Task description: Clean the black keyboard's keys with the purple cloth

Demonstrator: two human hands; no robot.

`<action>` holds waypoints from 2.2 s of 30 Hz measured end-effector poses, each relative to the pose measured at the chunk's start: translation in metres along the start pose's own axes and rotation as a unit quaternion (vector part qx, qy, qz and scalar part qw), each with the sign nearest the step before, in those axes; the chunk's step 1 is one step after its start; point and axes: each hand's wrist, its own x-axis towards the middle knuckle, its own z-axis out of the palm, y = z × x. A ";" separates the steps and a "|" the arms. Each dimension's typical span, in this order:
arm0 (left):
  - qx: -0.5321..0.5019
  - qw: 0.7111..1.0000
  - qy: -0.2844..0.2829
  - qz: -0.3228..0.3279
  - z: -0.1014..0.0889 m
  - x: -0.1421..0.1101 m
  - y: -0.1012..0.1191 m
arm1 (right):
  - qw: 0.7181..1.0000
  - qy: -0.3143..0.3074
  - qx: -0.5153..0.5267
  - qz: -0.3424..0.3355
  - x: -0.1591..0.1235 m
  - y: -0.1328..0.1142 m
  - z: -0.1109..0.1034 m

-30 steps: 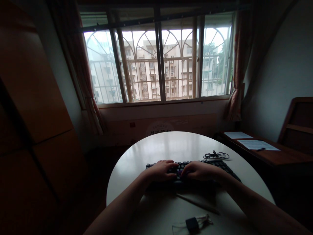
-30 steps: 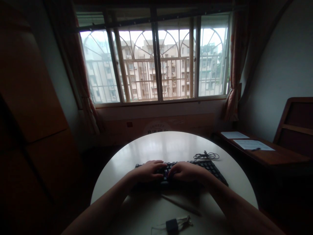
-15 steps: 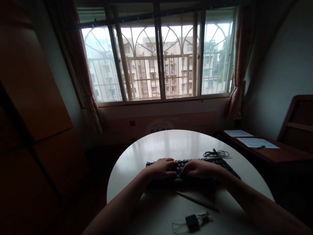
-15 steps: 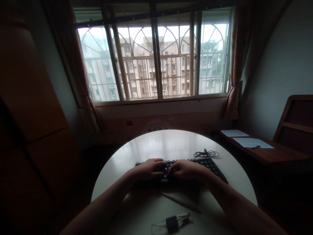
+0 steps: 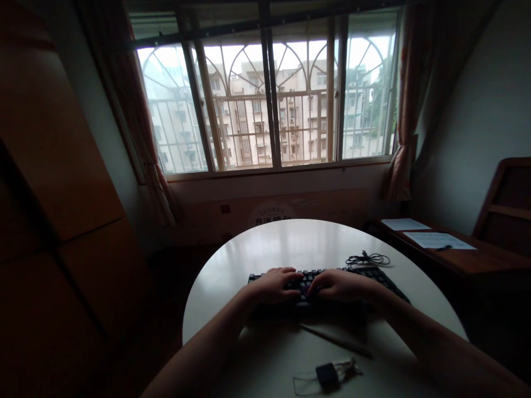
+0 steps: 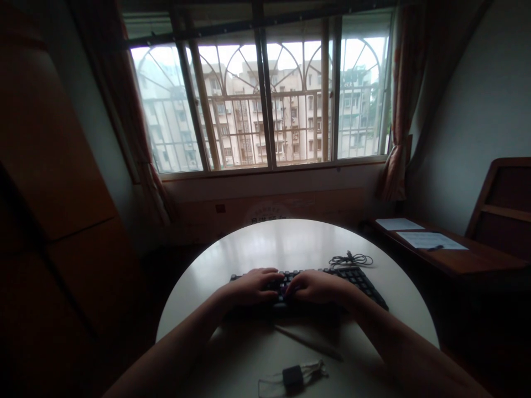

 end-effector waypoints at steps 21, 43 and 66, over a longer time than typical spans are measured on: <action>0.002 1.000 -0.002 -0.003 0.000 0.001 -0.001 | 0.998 0.002 -0.065 0.001 -0.005 -0.009 -0.002; 0.045 0.997 0.030 -0.054 0.012 0.005 0.018 | 0.997 0.003 -0.069 -0.017 -0.008 -0.018 0.002; 0.019 0.997 0.046 -0.061 0.026 0.015 0.025 | 0.997 0.004 -0.079 0.000 -0.010 -0.015 -0.005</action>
